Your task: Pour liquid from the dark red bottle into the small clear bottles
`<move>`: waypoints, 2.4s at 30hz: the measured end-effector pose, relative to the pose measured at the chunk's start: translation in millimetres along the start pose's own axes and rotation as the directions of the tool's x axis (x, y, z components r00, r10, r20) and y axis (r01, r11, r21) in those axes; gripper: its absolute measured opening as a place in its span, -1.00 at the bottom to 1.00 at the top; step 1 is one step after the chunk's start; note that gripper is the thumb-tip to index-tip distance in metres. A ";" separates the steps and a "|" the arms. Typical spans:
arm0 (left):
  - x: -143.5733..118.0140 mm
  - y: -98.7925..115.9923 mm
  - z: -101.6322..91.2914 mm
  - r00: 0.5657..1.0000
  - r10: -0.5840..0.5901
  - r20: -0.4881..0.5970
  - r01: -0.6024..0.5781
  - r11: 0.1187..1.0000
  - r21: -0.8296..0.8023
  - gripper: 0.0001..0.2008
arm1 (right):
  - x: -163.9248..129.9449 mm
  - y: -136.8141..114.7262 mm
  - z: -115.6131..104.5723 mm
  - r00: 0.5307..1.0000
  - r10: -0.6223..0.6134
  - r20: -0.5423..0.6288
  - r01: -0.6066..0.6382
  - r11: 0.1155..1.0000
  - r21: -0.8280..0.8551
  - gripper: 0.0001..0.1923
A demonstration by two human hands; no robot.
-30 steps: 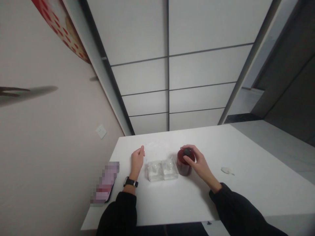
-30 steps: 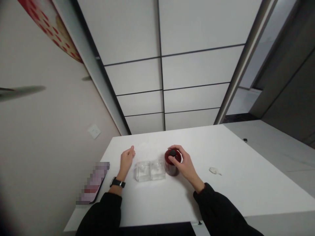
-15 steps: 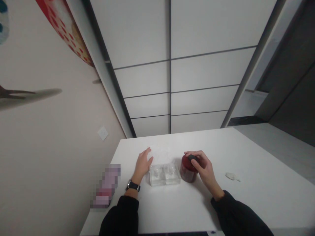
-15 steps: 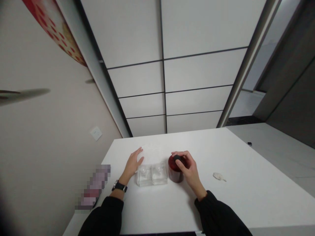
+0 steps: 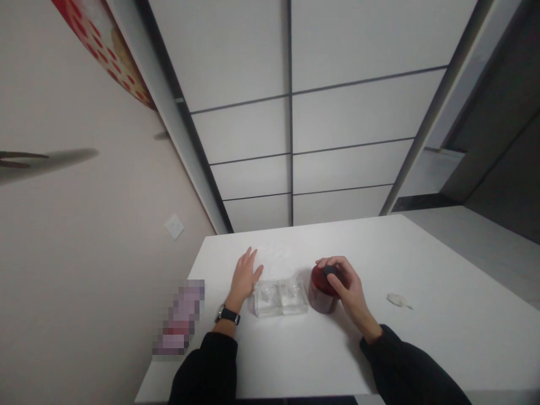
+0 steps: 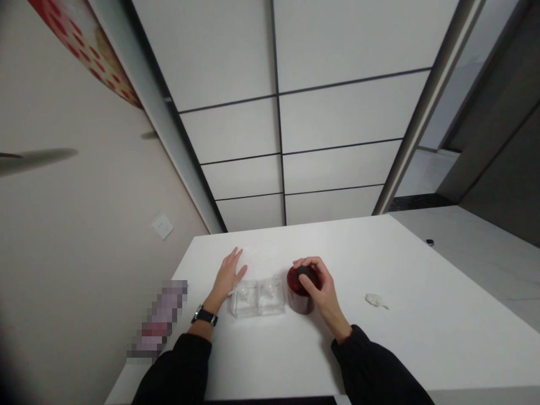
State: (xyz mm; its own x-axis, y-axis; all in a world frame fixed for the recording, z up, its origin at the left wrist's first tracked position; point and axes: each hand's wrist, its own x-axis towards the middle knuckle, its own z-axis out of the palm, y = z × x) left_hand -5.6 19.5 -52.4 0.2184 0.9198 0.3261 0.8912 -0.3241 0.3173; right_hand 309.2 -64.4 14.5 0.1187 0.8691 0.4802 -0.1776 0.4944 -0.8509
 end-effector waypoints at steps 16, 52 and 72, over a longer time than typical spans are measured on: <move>1.3 -3.1 13.7 0.999 0.003 0.053 -0.010 0.990 0.140 -0.41 | -1.0 -0.6 1.0 0.999 -0.032 -0.041 0.031 0.999 -0.014 -0.75; 2.1 -6.5 14.0 0.998 0.030 0.057 -0.038 0.987 0.157 -0.41 | -6.9 -16.4 -0.5 0.975 -0.054 0.214 0.091 0.982 -0.164 -0.69; 0.9 -6.8 15.9 0.999 0.027 0.046 -0.033 0.990 0.136 -0.42 | -10.5 -1.0 -13.0 0.970 -0.070 0.234 0.109 0.981 -0.158 -0.58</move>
State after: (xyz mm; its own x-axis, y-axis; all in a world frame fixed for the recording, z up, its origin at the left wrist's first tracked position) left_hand -5.1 26.0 -68.5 0.2606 0.9197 0.2938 0.9292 -0.3215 0.1822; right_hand 320.8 -74.2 7.5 -0.1011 0.8121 0.5747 -0.0068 0.5771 -0.8166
